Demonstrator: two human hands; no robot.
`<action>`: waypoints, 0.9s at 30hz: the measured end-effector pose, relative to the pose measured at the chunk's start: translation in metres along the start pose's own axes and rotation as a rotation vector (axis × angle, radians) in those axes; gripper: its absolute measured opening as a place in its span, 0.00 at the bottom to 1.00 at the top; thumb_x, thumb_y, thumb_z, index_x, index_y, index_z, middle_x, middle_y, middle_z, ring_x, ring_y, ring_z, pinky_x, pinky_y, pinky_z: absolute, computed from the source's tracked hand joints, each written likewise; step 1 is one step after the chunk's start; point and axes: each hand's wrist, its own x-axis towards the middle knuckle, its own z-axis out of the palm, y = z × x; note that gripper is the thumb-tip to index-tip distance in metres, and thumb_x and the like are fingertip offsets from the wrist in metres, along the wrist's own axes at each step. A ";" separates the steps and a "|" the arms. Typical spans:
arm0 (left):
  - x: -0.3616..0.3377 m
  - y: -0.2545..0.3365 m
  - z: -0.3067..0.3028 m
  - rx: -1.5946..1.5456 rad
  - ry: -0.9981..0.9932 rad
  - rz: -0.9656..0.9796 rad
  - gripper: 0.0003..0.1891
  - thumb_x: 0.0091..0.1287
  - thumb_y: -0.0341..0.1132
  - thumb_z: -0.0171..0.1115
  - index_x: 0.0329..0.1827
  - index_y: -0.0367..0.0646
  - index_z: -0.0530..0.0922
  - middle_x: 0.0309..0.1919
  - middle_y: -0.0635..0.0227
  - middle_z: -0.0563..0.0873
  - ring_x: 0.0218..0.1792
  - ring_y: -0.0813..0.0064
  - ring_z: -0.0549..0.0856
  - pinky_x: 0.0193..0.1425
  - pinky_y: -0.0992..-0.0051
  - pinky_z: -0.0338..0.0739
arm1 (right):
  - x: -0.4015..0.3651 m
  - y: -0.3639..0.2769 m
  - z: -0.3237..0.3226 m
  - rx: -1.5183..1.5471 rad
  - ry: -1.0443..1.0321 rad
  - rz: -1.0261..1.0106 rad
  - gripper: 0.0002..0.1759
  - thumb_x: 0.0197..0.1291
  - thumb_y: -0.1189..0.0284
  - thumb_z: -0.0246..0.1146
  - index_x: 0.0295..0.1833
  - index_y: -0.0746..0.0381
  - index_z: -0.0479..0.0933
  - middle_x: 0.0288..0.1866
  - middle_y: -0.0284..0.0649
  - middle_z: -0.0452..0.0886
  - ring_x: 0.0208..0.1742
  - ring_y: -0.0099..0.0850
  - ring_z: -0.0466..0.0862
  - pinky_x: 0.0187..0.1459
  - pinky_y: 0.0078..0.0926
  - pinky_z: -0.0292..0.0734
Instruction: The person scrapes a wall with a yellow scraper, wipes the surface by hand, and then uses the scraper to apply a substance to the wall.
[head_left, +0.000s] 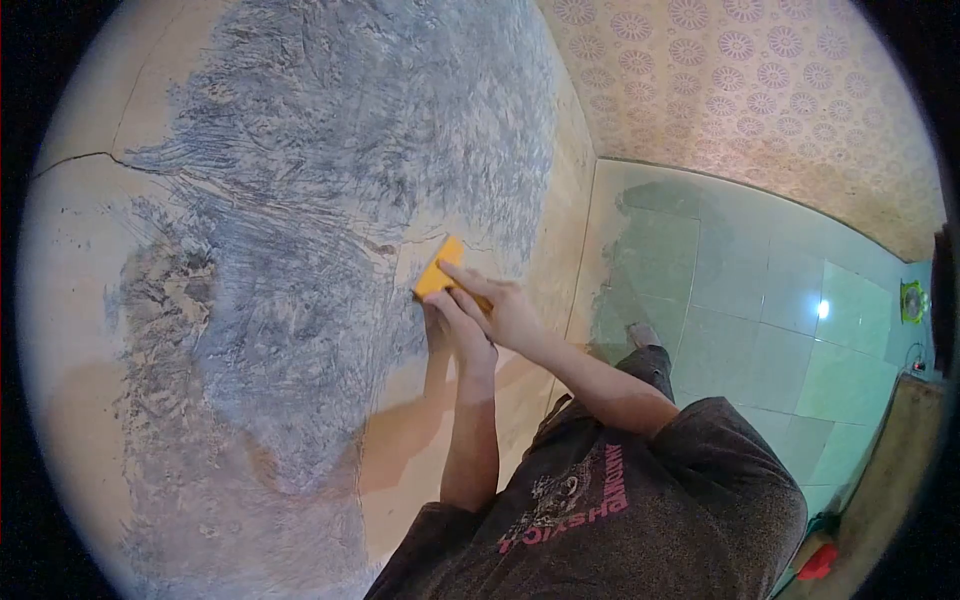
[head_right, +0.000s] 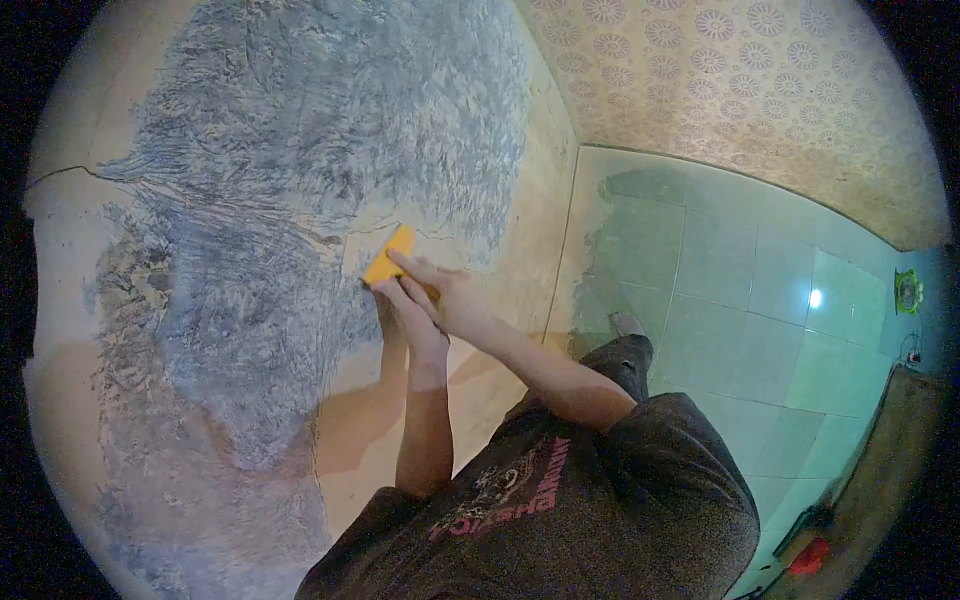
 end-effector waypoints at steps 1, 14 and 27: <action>0.006 -0.002 -0.003 0.040 -0.035 -0.006 0.39 0.73 0.69 0.30 0.66 0.41 0.64 0.53 0.64 0.75 0.55 0.71 0.76 0.61 0.70 0.71 | 0.006 -0.004 -0.003 0.054 0.005 0.003 0.25 0.67 0.65 0.61 0.70 0.48 0.71 0.45 0.51 0.85 0.41 0.47 0.87 0.45 0.35 0.82; 0.000 -0.004 -0.006 -0.012 -0.025 -0.001 0.41 0.72 0.70 0.31 0.71 0.42 0.60 0.58 0.63 0.74 0.60 0.69 0.74 0.66 0.70 0.68 | 0.000 -0.013 -0.009 -0.014 -0.113 0.167 0.25 0.68 0.66 0.59 0.70 0.46 0.70 0.50 0.52 0.83 0.43 0.45 0.87 0.45 0.33 0.82; -0.023 0.000 -0.002 -0.086 0.055 -0.063 0.43 0.70 0.71 0.33 0.72 0.41 0.60 0.58 0.62 0.73 0.60 0.69 0.74 0.66 0.69 0.68 | -0.018 -0.017 -0.005 0.019 -0.106 0.123 0.24 0.69 0.65 0.58 0.70 0.48 0.71 0.48 0.51 0.84 0.43 0.48 0.86 0.45 0.37 0.82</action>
